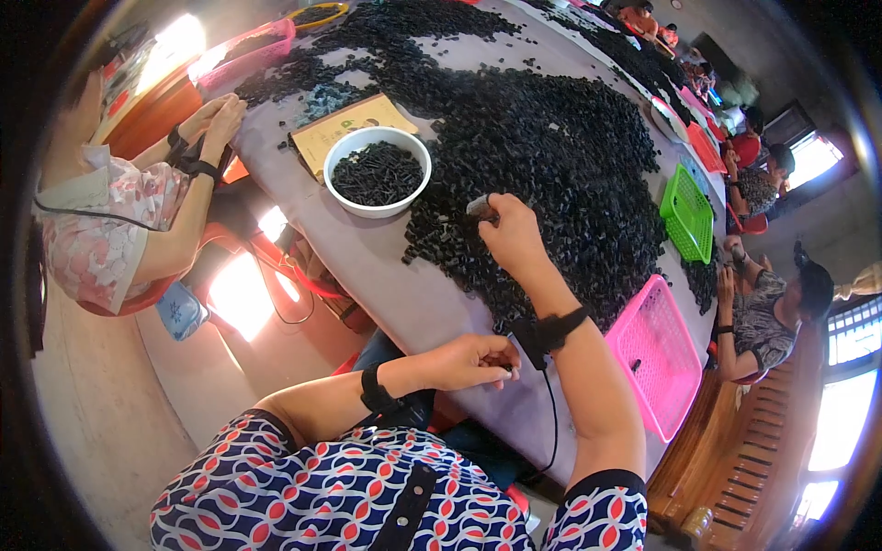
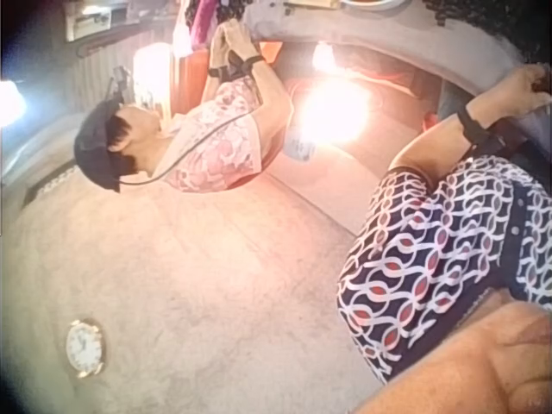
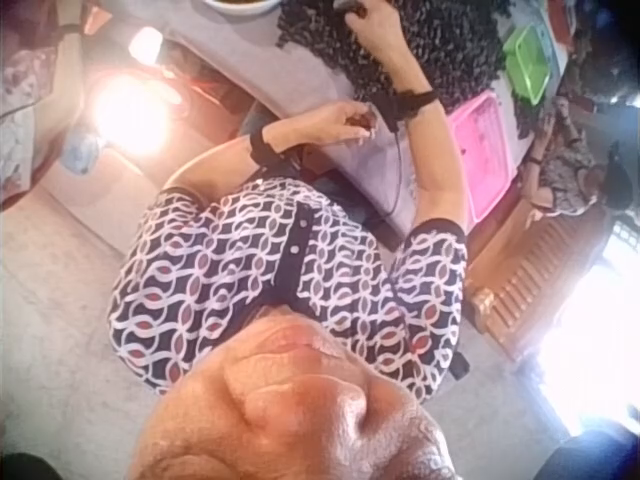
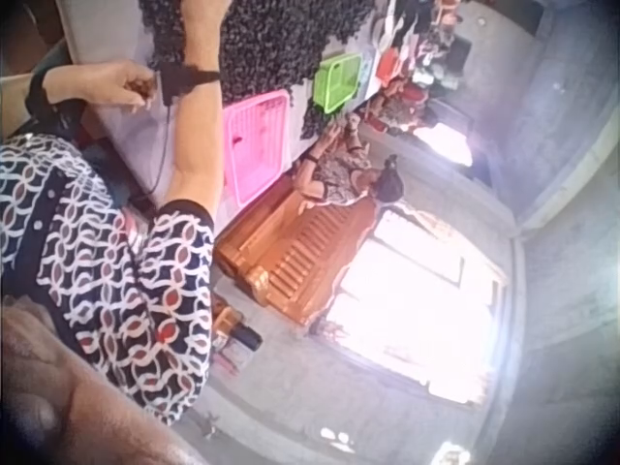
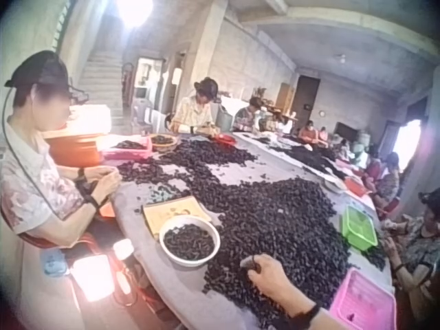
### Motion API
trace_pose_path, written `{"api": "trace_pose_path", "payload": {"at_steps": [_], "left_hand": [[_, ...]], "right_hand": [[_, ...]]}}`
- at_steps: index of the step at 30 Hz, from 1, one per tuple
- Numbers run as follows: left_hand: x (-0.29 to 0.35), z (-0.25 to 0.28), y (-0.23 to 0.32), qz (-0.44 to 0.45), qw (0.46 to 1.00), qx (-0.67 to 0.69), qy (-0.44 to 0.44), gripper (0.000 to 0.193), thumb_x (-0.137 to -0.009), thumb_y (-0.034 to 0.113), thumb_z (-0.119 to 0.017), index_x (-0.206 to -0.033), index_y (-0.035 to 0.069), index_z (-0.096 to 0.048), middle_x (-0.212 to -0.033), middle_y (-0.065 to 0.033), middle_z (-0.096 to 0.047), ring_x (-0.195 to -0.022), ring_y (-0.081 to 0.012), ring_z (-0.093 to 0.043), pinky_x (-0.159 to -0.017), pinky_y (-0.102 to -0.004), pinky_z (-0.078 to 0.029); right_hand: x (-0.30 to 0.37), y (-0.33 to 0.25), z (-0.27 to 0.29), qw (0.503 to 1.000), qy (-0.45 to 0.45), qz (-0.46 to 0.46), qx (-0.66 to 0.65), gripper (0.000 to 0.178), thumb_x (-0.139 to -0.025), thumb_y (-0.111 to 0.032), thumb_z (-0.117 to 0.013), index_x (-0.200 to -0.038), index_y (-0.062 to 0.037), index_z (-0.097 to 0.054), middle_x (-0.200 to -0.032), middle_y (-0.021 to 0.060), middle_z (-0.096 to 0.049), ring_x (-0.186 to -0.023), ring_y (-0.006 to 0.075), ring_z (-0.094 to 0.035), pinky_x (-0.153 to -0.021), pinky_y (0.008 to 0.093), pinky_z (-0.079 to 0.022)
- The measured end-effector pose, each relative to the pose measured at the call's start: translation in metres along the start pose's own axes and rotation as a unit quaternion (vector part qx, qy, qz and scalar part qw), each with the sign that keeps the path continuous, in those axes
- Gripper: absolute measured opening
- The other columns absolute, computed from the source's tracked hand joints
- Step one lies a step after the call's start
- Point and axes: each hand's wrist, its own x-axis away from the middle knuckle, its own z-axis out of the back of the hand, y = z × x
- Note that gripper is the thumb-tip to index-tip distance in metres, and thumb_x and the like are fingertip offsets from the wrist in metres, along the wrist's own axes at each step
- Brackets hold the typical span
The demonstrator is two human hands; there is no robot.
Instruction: Assembling small black plastic/rubber footwear components at a factory table.
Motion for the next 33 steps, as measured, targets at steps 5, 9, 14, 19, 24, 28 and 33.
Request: {"api": "trace_pose_path", "payload": {"at_steps": [5,9,14,19,24,28,33], "left_hand": [[-0.004,0.003,0.000,0.011,0.992,0.110,0.058,0.020,-0.092,0.004,-0.056,-0.112,0.003,-0.054,-0.104,-0.0083,-0.064,-0.082,-0.0118,-0.062,-0.077,-0.0244,-0.051],[-0.004,0.003,0.009,0.020,0.989,0.103,0.102,0.020,-0.092,0.004,-0.056,-0.112,0.003,-0.054,-0.102,-0.0090,-0.065,-0.082,-0.0127,-0.063,-0.076,-0.0258,-0.052],[-0.006,-0.002,0.005,-0.009,0.988,0.102,0.114,0.020,-0.092,0.002,-0.056,-0.112,0.001,-0.054,-0.098,-0.0095,-0.065,-0.079,-0.0130,-0.063,-0.074,-0.0255,-0.053],[-0.003,-0.006,0.006,0.006,0.993,0.034,0.112,0.022,-0.092,0.001,-0.057,-0.114,0.001,-0.053,-0.096,-0.0066,-0.063,-0.079,-0.0118,-0.062,-0.072,-0.0243,-0.052],[-0.002,-0.014,0.002,-0.001,0.995,-0.024,0.095,0.023,-0.093,0.001,-0.056,-0.115,0.001,-0.052,-0.098,-0.0062,-0.063,-0.081,-0.0097,-0.061,-0.071,-0.0233,-0.051],[-0.002,-0.016,0.003,-0.011,0.994,-0.066,0.082,0.027,-0.093,0.001,-0.057,-0.118,0.002,-0.048,-0.101,-0.0071,-0.064,-0.081,-0.0089,-0.061,-0.070,-0.0235,-0.051],[-0.004,-0.017,0.005,0.024,0.994,-0.063,0.090,0.029,-0.093,0.001,-0.058,-0.117,0.007,-0.042,-0.101,-0.0072,-0.065,-0.080,-0.0082,-0.061,-0.067,-0.0221,-0.051]], "right_hand": [[0.054,-0.014,0.041,0.994,-0.042,-0.069,-0.078,0.022,-0.078,-0.004,-0.062,-0.100,0.0008,-0.066,-0.088,0.0135,-0.068,-0.079,0.0198,-0.067,-0.073,0.0307,-0.052],[0.118,-0.011,0.056,0.977,-0.018,-0.134,-0.168,0.021,-0.085,-0.003,-0.061,-0.104,0.0025,-0.064,-0.090,0.0029,-0.066,-0.083,0.0080,-0.061,-0.078,0.0240,-0.050],[0.173,-0.007,0.041,0.949,0.048,-0.180,-0.253,0.022,-0.083,-0.004,-0.063,-0.103,0.0008,-0.065,-0.086,0.0061,-0.067,-0.078,0.0112,-0.063,-0.070,0.0256,-0.051],[0.191,-0.001,0.015,0.918,0.094,-0.214,-0.322,0.022,-0.081,-0.004,-0.066,-0.103,0.0008,-0.065,-0.084,0.0056,-0.066,-0.076,0.0111,-0.063,-0.068,0.0256,-0.052],[0.205,0.009,0.005,0.897,0.104,-0.234,-0.360,0.023,-0.080,0.000,-0.066,-0.103,-0.0008,-0.065,-0.087,0.0033,-0.066,-0.077,0.0093,-0.061,-0.070,0.0242,-0.051],[0.214,0.011,0.005,0.877,0.111,-0.233,-0.405,0.023,-0.079,0.001,-0.065,-0.102,-0.0019,-0.065,-0.084,0.0022,-0.065,-0.073,0.0079,-0.059,-0.067,0.0222,-0.048],[0.222,0.006,-0.002,0.860,0.152,-0.220,-0.434,0.027,-0.079,0.001,-0.064,-0.106,-0.0012,-0.063,-0.083,0.0013,-0.065,-0.074,0.0069,-0.058,-0.067,0.0216,-0.047]]}}
